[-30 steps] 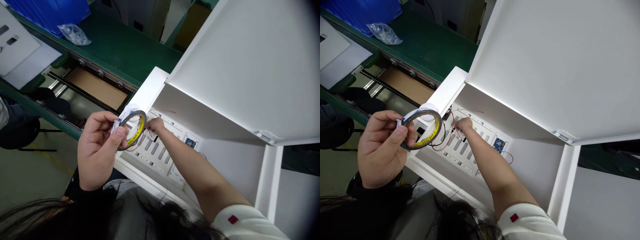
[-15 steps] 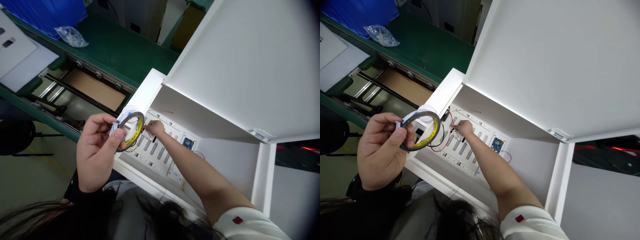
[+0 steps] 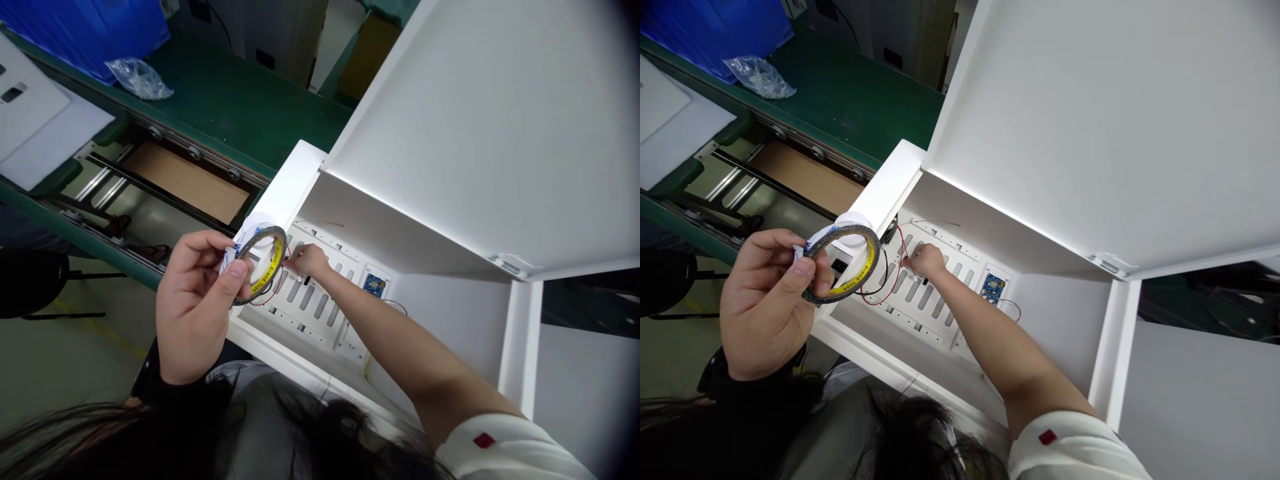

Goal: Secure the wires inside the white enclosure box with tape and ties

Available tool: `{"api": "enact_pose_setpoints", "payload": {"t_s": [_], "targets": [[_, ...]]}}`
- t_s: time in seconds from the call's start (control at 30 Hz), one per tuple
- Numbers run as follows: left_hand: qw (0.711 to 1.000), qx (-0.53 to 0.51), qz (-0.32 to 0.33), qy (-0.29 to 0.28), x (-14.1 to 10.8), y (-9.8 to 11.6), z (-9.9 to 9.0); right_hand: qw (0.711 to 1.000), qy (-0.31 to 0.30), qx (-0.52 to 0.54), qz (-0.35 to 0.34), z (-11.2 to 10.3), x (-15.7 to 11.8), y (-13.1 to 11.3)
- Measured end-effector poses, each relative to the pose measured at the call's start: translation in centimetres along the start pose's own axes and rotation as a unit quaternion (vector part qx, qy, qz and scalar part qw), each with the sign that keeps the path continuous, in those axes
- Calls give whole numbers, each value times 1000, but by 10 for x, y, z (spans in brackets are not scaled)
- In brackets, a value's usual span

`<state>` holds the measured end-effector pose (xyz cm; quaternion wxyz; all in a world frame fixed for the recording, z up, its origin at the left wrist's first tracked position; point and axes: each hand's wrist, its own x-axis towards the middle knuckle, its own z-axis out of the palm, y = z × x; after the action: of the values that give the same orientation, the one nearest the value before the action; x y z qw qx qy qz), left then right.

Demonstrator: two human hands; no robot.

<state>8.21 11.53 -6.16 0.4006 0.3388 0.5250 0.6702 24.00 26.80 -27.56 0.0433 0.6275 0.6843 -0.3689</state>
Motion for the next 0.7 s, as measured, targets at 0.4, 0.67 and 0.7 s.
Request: {"api": "enact_pose_setpoints", "payload": {"t_s": [0.4, 0.67, 0.7], "targets": [[998, -41, -45, -3, 4, -6, -6, 978, -62, -194, -48, -17, -24, -2], [989, -127, -79, -9, 18, 38, -20, 983, 7, -172, -59, -120, -122, 4], [994, -103, -44, -4, 34, 44, -30, 990, 26, -132, -44, -128, -135, 0]]}}
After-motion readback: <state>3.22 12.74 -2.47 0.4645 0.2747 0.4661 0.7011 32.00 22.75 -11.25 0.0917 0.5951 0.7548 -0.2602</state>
